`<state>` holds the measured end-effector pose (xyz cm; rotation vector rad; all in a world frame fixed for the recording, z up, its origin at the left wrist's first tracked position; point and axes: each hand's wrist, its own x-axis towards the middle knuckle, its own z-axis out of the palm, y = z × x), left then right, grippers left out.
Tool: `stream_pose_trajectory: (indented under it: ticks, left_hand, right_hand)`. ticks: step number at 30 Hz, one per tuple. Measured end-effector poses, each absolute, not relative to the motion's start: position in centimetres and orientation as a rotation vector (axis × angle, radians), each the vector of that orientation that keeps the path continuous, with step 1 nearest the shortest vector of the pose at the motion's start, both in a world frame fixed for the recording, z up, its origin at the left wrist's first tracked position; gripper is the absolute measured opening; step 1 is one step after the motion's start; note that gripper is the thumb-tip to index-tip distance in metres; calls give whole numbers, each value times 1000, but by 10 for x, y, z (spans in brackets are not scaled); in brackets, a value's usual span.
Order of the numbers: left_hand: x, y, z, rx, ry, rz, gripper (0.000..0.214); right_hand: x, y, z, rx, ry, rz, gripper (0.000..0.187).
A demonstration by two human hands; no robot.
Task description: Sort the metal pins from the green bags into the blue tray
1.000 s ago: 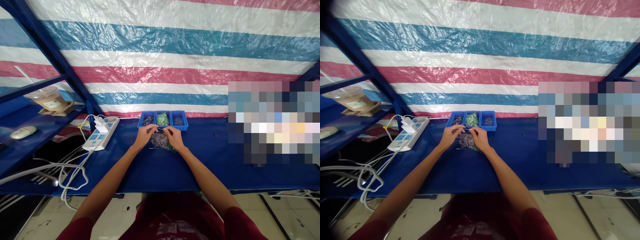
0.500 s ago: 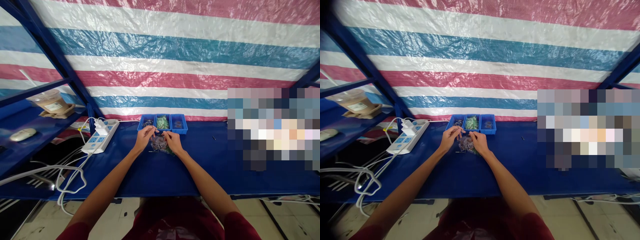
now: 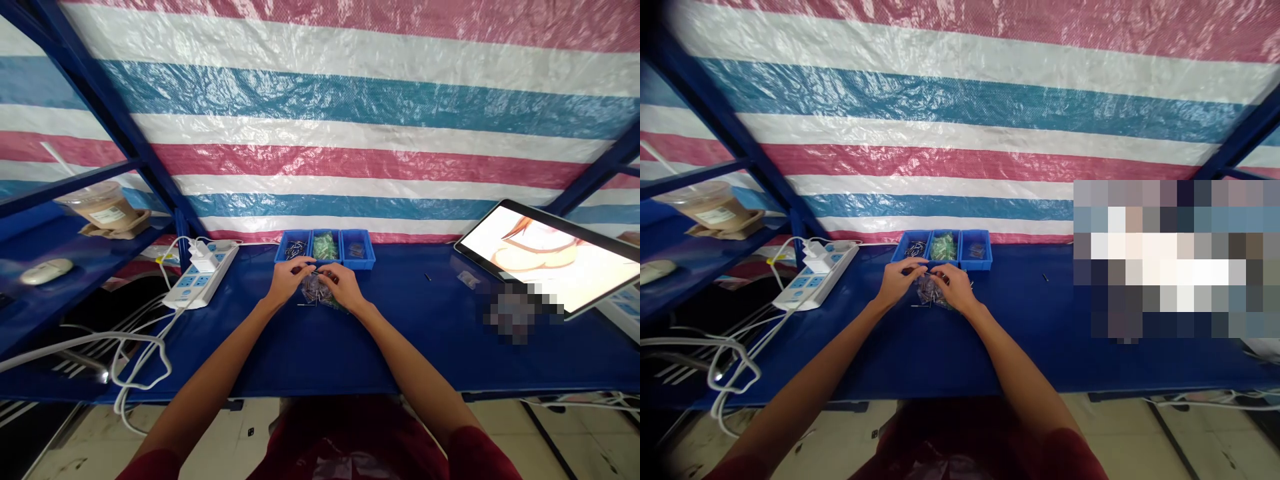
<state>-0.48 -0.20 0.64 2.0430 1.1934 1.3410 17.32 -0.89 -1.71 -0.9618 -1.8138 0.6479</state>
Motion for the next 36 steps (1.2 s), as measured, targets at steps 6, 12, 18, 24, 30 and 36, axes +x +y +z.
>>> stream_pose_trajectory:
  ticks: [6, 12, 18, 24, 30, 36]
  left_hand:
    - [-4, 1, 6, 1779, 1088, 1352, 37]
    - [-5, 4, 4, 1875, 1072, 1278, 34]
    - [1, 2, 2, 1950, 1061, 1339, 30]
    - [1, 1, 1, 1790, 1085, 1307, 33]
    - [-5, 1, 9, 2166, 1169, 1245, 33]
    - [-9, 3, 8, 2245, 1147, 1184, 30]
  right_hand:
    - [173, -8, -18, -992, -1727, 699, 25]
    - [173, -8, -17, -988, -1595, 874, 28]
    - [171, -9, -18, -1011, -1690, 837, 30]
    - [173, -8, -18, -1089, -1726, 674, 37]
    - [176, -10, -14, -1098, -1566, 574, 37]
    - [175, -13, -10, -1049, -1583, 528, 30]
